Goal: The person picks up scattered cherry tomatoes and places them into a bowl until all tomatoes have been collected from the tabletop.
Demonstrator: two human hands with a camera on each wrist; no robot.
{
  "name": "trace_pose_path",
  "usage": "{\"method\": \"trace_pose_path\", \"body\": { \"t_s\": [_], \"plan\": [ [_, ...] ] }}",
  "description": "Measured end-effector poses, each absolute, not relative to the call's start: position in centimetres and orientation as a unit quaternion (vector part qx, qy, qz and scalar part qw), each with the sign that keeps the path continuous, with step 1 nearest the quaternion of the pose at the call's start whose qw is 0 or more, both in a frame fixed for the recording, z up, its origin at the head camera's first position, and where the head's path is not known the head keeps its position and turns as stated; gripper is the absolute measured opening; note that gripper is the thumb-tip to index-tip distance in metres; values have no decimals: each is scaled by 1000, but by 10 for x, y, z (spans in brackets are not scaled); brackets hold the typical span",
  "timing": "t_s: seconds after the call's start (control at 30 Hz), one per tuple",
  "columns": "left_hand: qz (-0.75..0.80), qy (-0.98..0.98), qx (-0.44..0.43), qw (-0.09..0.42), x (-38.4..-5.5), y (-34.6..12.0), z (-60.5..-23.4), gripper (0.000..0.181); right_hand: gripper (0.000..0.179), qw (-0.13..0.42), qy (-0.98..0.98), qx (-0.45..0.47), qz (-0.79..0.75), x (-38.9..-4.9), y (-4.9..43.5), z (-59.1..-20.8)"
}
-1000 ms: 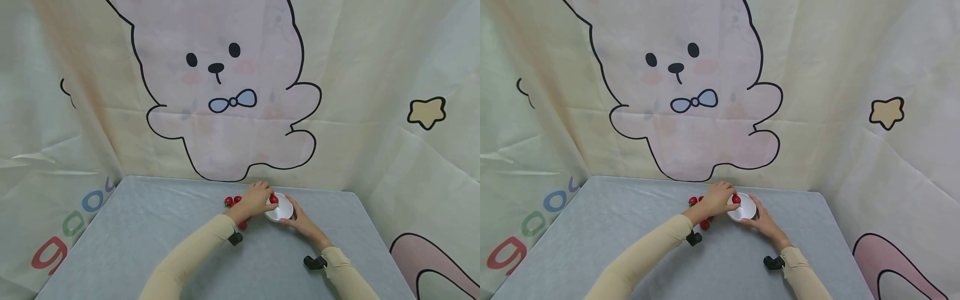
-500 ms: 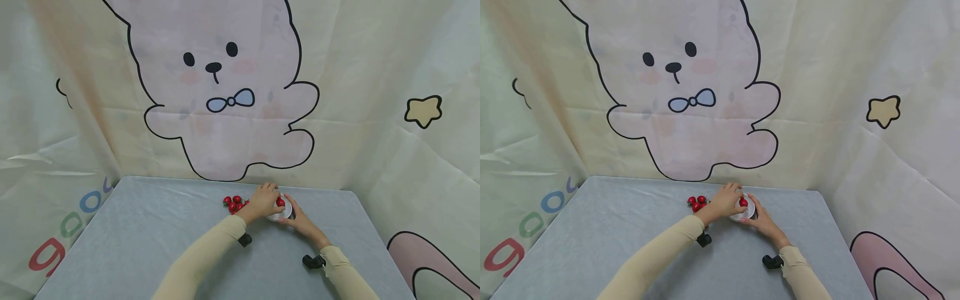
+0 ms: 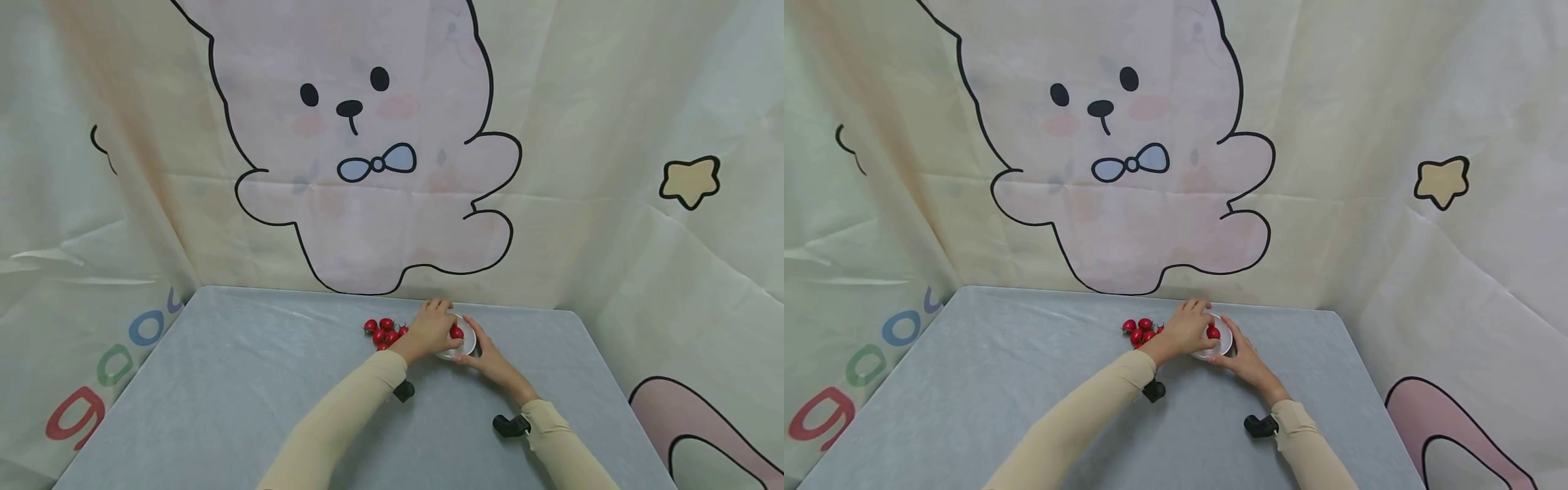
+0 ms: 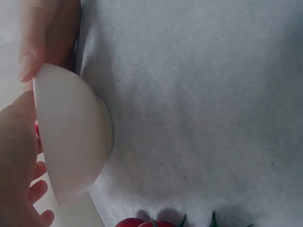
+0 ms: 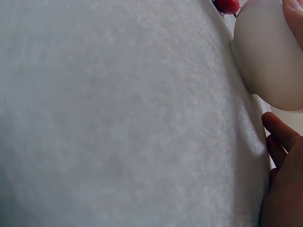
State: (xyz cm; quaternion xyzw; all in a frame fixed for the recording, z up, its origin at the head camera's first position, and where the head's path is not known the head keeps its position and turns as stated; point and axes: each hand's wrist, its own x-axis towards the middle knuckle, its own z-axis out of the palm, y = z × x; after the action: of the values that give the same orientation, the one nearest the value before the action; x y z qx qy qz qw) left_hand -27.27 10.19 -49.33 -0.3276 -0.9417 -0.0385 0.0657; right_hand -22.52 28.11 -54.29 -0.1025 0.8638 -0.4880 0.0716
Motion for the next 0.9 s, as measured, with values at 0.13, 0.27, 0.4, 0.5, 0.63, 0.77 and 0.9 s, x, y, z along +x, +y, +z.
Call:
{"method": "trace_pose_path", "body": {
  "t_s": [0.13, 0.27, 0.4, 0.5, 0.63, 0.77, 0.9],
  "plan": [
    [-30, -942, -328, 66, -273, 103, -498, 47, 92, 68, 862, -109, -491, -224, 282, -542],
    [-25, -942, -328, 64, -273, 103, -501, 45, 93, 64, 862, -113, -489, -224, 282, -542],
    [-36, -941, -329, 64, -273, 102, -501, 40, 93, 61, 867, -113, -481, -224, 281, -542],
    [-49, -941, -331, 57, -272, 100, -499, 39, 93, 60, 866, -113, -483, -224, 281, -542],
    [-69, -940, -331, 42, -273, 97, -496, 40, 92, 62, 861, -117, -491, -225, 281, -543],
    [-91, -936, -338, 41, -276, 89, -487, 38, 93, 63, 862, -115, -490, -226, 282, -544],
    [-117, -934, -336, 37, -281, 74, -475, 36, 94, 63, 867, -104, -483, -227, 282, -546]
  ]
}}
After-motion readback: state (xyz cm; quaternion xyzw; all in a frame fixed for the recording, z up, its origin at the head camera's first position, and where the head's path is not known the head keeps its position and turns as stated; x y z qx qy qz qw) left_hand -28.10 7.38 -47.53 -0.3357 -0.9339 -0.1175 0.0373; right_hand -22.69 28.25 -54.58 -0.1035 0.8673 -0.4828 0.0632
